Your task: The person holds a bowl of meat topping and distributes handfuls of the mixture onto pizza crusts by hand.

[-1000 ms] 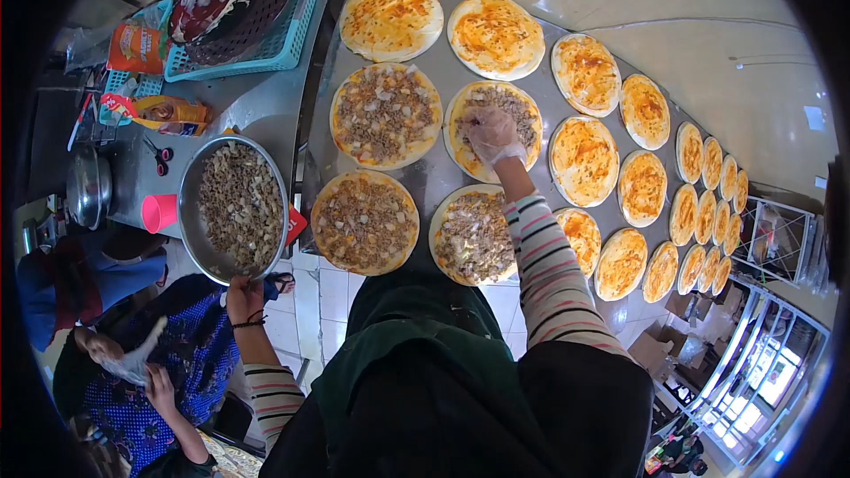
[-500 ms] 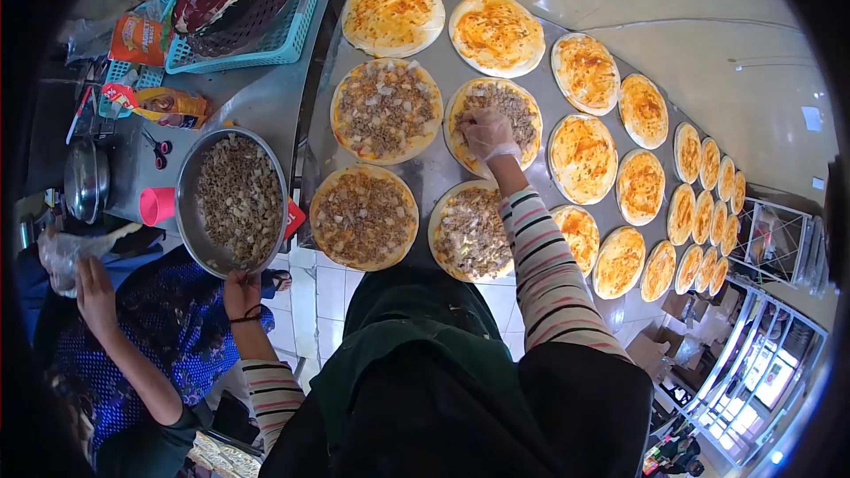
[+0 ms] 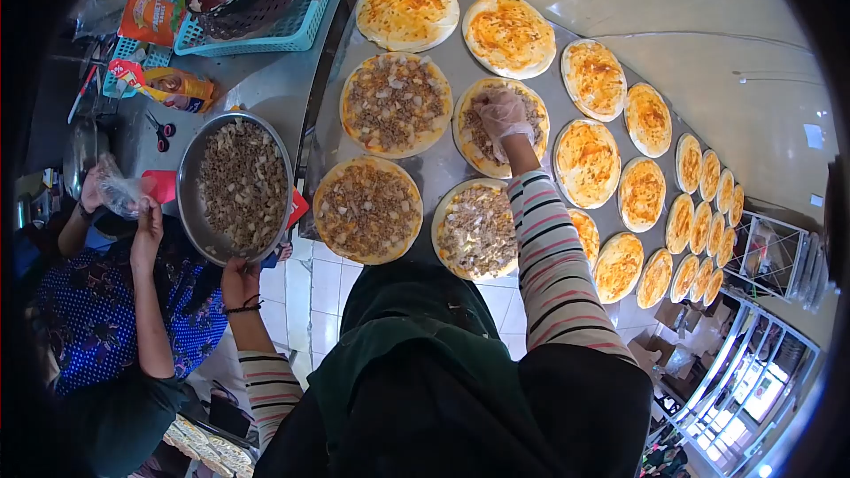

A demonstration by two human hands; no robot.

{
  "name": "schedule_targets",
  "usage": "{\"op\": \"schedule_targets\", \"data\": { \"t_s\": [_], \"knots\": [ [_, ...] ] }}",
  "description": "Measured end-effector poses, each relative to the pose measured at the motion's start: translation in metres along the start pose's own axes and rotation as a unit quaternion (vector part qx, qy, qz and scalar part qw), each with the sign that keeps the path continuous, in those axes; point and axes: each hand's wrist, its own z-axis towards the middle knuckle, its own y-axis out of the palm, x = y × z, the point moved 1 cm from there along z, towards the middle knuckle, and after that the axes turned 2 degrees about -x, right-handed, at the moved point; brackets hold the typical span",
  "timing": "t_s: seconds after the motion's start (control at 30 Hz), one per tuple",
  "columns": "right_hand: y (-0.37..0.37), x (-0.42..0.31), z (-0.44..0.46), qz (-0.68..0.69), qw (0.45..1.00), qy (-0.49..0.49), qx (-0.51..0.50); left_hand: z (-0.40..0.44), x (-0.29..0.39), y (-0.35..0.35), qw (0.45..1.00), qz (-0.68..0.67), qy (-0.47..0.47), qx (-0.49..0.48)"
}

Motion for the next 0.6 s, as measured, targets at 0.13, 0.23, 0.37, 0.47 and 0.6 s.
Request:
{"op": "schedule_targets", "data": {
  "t_s": [0.13, 0.23, 0.37, 0.47, 0.6],
  "knots": [
    [-0.018, -0.003, -0.017, 0.031, 0.999, -0.019, -0.023, -0.004, 0.002, 0.007, 1.0, -0.005, 0.004, -0.002],
    [-0.005, 0.007, -0.037, -0.006, 0.997, -0.029, -0.068, -0.007, 0.001, 0.01, 1.0, -0.007, 0.011, -0.001],
    [-0.003, -0.004, -0.066, -0.018, 0.997, -0.07, 0.014, -0.008, 0.001, 0.011, 1.0, -0.026, 0.012, -0.011],
    [0.013, 0.003, -0.068, 0.025, 0.994, -0.102, -0.002, -0.006, -0.001, 0.004, 0.999, -0.023, 0.004, -0.026],
    [-0.002, -0.008, -0.072, 0.061, 0.997, -0.028, -0.045, 0.004, -0.021, -0.018, 0.846, 0.49, 0.193, -0.078]
  ]
}}
